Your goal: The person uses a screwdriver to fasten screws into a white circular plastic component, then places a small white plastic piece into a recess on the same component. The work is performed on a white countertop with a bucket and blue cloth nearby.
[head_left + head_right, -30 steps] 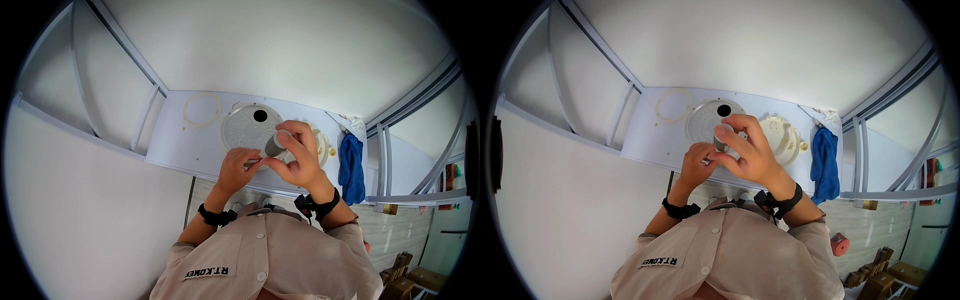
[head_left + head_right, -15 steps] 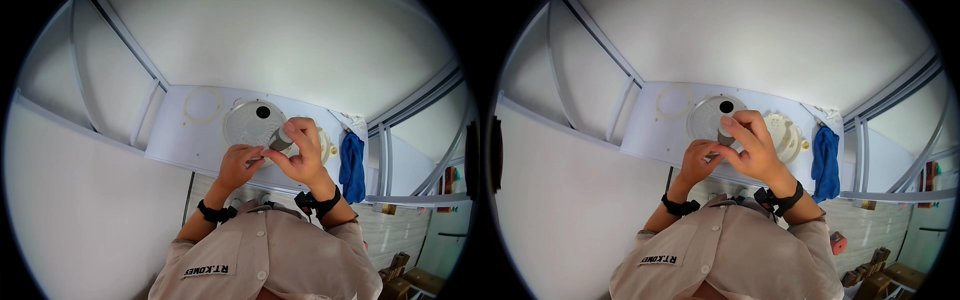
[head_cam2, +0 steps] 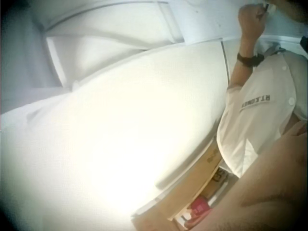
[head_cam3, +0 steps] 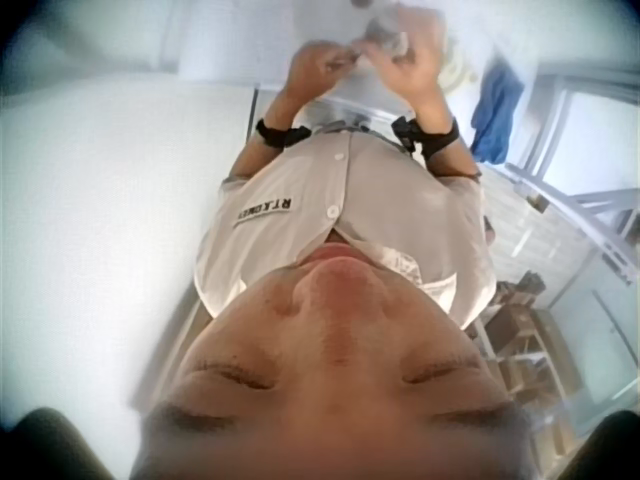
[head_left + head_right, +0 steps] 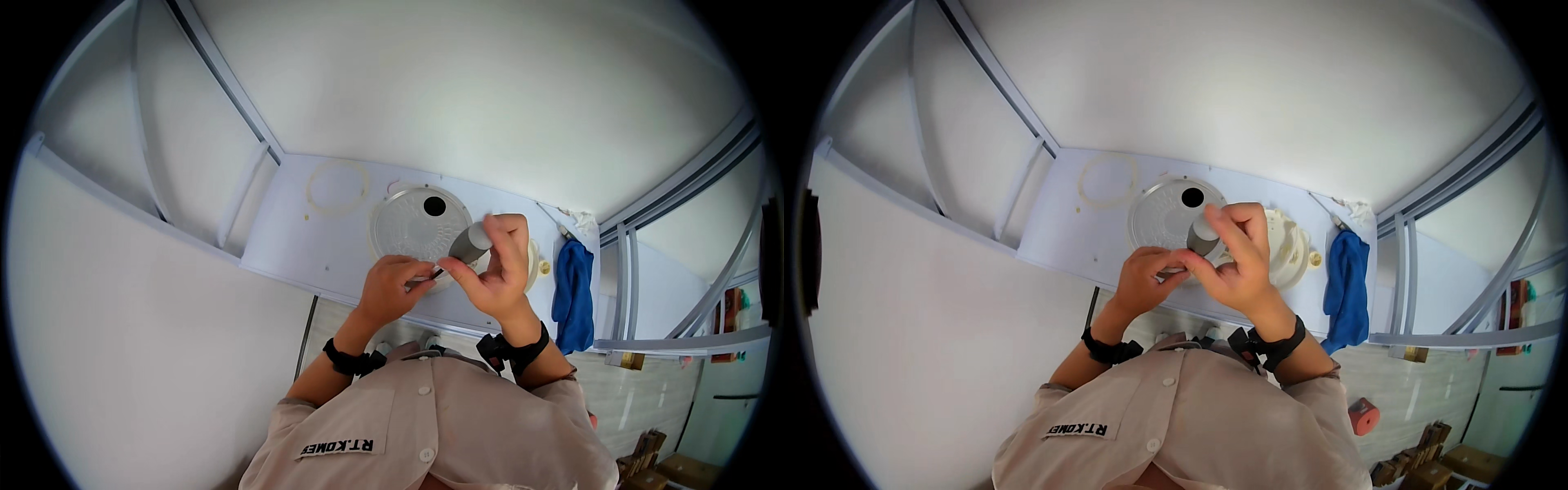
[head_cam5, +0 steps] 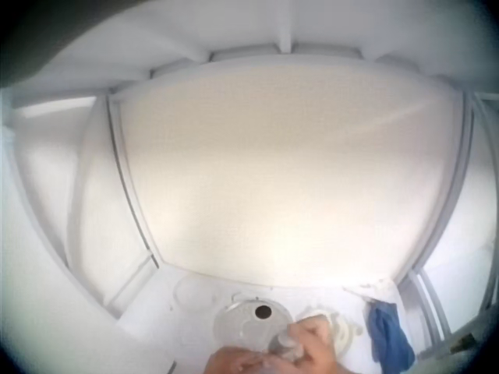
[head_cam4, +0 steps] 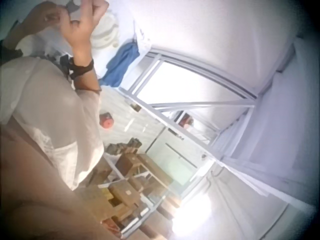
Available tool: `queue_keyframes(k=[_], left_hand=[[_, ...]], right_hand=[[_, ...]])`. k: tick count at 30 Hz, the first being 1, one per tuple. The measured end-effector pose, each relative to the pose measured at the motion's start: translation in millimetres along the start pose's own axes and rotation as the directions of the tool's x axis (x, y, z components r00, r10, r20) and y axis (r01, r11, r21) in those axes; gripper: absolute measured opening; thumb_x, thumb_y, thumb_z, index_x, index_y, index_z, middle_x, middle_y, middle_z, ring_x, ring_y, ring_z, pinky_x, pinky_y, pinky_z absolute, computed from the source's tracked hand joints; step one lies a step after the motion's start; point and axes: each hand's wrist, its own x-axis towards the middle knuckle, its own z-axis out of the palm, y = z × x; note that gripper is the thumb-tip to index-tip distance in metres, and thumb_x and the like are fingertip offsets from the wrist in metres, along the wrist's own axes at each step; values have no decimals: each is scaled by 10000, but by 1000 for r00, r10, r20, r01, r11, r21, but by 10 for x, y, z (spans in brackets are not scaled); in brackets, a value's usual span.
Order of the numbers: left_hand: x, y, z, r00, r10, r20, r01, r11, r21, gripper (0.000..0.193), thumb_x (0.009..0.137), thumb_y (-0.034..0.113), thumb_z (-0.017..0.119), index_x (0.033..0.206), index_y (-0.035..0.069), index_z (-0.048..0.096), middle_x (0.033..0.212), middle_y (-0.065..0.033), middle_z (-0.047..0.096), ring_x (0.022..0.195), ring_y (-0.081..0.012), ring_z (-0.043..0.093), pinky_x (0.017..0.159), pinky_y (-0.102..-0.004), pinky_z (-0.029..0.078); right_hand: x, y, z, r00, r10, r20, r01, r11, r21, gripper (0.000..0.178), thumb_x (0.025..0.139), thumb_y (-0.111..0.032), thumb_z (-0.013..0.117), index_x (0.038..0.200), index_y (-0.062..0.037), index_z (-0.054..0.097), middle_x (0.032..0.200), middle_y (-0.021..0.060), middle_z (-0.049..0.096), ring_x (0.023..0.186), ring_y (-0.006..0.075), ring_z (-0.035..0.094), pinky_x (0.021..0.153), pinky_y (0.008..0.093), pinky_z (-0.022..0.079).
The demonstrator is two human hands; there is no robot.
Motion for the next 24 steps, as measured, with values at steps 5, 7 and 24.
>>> queue_keyframes(k=[5,7,24], left_hand=[[8,-14,-22,1000,-21,12,21,1000,-8,186,819,134,851,987,97,779,912,-38,811,878,-275,745,833,-403,562],[22,-13,-32,1000,-23,19,22,1000,5,185,820,136,849,989,102,782,907,-32,813,876,-269,747,829,-399,566],[27,10,-80,997,-43,65,40,998,49,167,826,143,842,980,122,779,911,-22,810,878,-278,742,818,-411,567]], right_hand=[[208,-130,31,1000,11,4,-12,979,204,621,875,-43,837,1449,13,607,1390,227,579,1301,406,609,997,435,548],[220,-147,-26,989,86,121,-119,946,301,597,872,-34,831,1428,17,619,1397,227,572,1305,403,609,997,431,547],[142,-144,-113,956,82,283,-169,939,300,782,860,-40,867,1558,-45,515,1512,270,495,1372,406,547,988,465,553]])
